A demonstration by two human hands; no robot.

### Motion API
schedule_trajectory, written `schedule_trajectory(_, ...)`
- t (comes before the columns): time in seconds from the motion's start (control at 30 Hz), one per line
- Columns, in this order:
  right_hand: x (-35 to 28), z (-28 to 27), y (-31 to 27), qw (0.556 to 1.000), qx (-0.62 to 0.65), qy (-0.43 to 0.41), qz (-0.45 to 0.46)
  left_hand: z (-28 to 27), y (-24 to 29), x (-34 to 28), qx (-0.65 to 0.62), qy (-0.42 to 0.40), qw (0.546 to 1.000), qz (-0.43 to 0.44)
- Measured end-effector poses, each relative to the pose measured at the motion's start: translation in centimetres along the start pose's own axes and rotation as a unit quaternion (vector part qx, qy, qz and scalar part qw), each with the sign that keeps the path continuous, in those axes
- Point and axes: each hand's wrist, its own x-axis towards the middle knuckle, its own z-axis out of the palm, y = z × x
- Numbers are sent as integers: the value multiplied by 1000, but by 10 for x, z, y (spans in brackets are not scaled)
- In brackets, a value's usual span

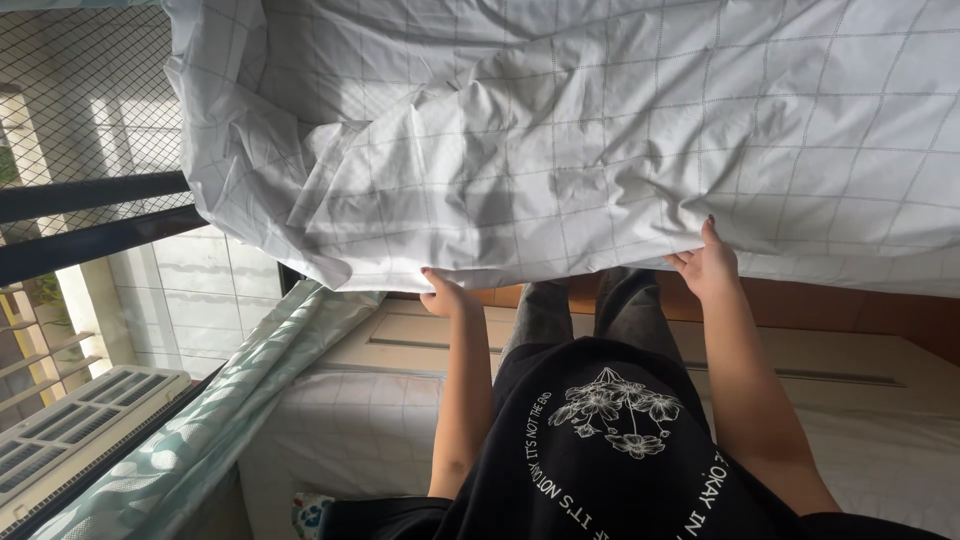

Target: The person sits on a bed and folds a white checkered bed sheet by hand. They repeatedly fold the sheet in half, align the edges, and smooth out the fabric to create a compact, rectangular bundle.

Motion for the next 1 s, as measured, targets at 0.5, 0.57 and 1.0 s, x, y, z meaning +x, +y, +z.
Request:
schedule_trajectory(0.5,1,18,-60,996,-60,69,14,49,98,-52,-157,-42,985,-51)
schedule_trajectory(0.57,3,10,-51,992,-77,100,15,39,84,-46,-163,-49,984,-51)
schedule_trajectory(1.0,6,-52,54,991,84,63,77,-45,-102,80,-226,-205,937,-171)
